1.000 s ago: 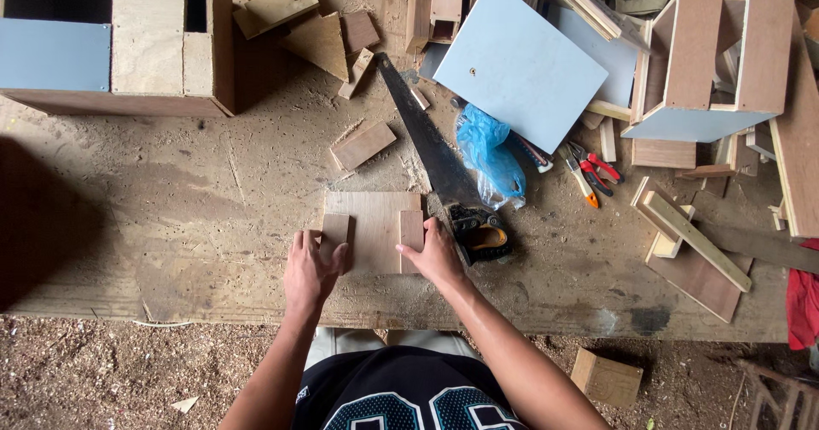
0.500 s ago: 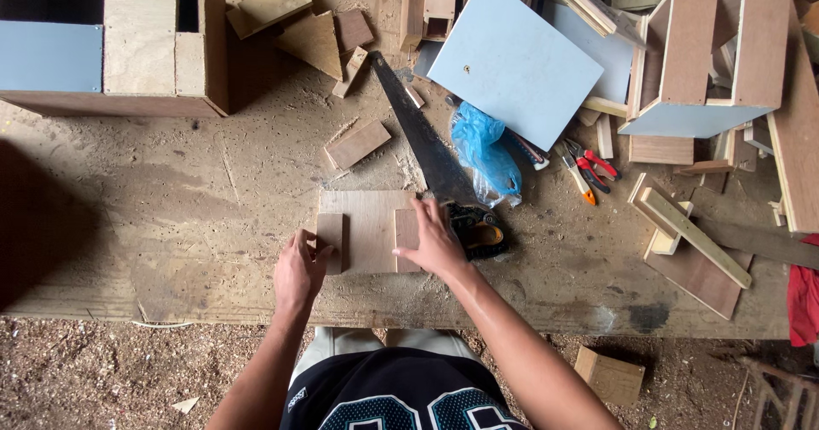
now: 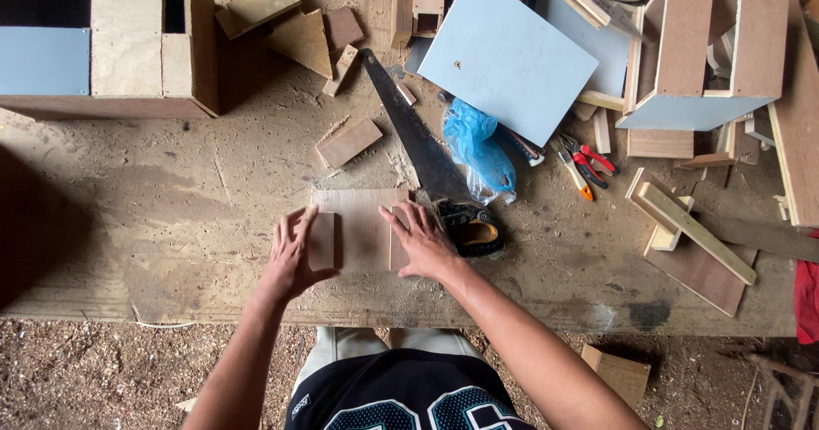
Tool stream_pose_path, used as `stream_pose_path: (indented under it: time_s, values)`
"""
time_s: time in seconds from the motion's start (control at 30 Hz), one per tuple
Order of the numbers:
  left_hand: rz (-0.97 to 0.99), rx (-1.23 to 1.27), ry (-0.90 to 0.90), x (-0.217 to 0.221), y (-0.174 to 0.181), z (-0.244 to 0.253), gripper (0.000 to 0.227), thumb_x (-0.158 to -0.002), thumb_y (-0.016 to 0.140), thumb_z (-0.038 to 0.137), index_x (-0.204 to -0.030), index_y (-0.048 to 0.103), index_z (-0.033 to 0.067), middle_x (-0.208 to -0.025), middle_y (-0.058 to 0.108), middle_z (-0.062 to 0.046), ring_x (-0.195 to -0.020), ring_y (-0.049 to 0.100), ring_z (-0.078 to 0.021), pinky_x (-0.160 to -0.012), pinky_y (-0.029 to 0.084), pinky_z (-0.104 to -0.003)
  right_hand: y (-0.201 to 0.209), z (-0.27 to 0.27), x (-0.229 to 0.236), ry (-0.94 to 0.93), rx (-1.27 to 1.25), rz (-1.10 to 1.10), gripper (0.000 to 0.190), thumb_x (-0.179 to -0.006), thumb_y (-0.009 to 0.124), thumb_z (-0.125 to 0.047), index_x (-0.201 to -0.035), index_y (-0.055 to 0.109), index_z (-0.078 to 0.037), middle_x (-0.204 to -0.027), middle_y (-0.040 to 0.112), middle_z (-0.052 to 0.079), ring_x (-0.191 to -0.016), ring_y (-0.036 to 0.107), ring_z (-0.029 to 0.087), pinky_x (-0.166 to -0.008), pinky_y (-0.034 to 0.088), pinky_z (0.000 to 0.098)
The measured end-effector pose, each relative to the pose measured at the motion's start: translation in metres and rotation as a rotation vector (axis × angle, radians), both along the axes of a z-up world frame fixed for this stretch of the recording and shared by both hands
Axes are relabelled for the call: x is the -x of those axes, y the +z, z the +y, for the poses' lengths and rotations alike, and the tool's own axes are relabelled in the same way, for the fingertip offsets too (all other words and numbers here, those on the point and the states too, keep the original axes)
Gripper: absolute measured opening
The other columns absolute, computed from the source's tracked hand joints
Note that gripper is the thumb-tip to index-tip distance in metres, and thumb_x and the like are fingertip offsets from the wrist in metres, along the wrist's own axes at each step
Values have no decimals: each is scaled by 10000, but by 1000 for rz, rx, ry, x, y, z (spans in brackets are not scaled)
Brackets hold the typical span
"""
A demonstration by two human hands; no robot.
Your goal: The person cuts a small wooden board with a hand saw, then assembles a small wooden box by fitting four side pieces onto a base. The person retrieves a hammer from a plastic bag and uses it to tap the assembled box into shape.
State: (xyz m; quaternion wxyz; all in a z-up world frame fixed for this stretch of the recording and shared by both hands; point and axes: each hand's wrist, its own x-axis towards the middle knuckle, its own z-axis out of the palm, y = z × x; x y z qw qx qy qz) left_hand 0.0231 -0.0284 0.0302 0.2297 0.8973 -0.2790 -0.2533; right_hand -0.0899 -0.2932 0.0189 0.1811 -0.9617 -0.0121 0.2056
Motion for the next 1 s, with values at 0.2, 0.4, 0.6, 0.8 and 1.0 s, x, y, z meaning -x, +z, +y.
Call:
stream_pose_path:
  time_s: [0.2, 0.4, 0.6, 0.8, 1.0]
  values:
    - [-40, 19, -156, -15, -7, 1, 1492, -373, 1014, 398, -1597, 185, 198, -1523, 358, -136, -1338, 396, -374, -1167, 401, -564, -8, -6, 3, -11, 9, -94, 1561, -343, 1061, -407, -1582, 129, -233, -1524, 234, 206, -1390, 303, 457, -1192, 227, 669]
    - [-17, -106, -157, -15, -11, 0, 1565, -371, 1037, 456, -1631, 154, 167, -1500, 339, -154, -1349, 380, -360, -1164, 395, -545, -4, -2, 15, -137, -55, -192, 1458, -385, 1041, -424, -1553, 194, -214, -1385, 307, 212, -1297, 387, 392, -1163, 359, 598]
    - [-20, 98, -100, -14, 7, -4, 1393, -430, 1016, 254, -1603, 270, 180, -1438, 338, -206, -1312, 436, -398, -1117, 462, -528, 5, -12, 16, -407, -381, -316, 1053, -715, 934, -83, -1538, 287, -206, -1344, 470, 191, -1253, 524, 309, -1037, 541, 470]
    - [132, 347, 82, -9, 24, 2, 826, -744, 788, 14, -1488, 459, 155, -1355, 634, -169, -1089, 685, -322, -944, 620, -469, 25, -22, 21, -932, -631, -50, 339, -850, 766, -118, -1162, 635, -105, -1109, 709, 55, -1002, 712, 208, -819, 659, 400]
    - [72, 403, 238, -22, -2, 3, 324, -893, 703, 61, -1214, 661, 75, -1166, 703, -102, -1007, 742, -275, -843, 660, -384, 34, -26, 32, -750, -711, -353, 136, -966, 694, -133, -1075, 625, -93, -1042, 711, 55, -988, 709, 178, -829, 618, 360]
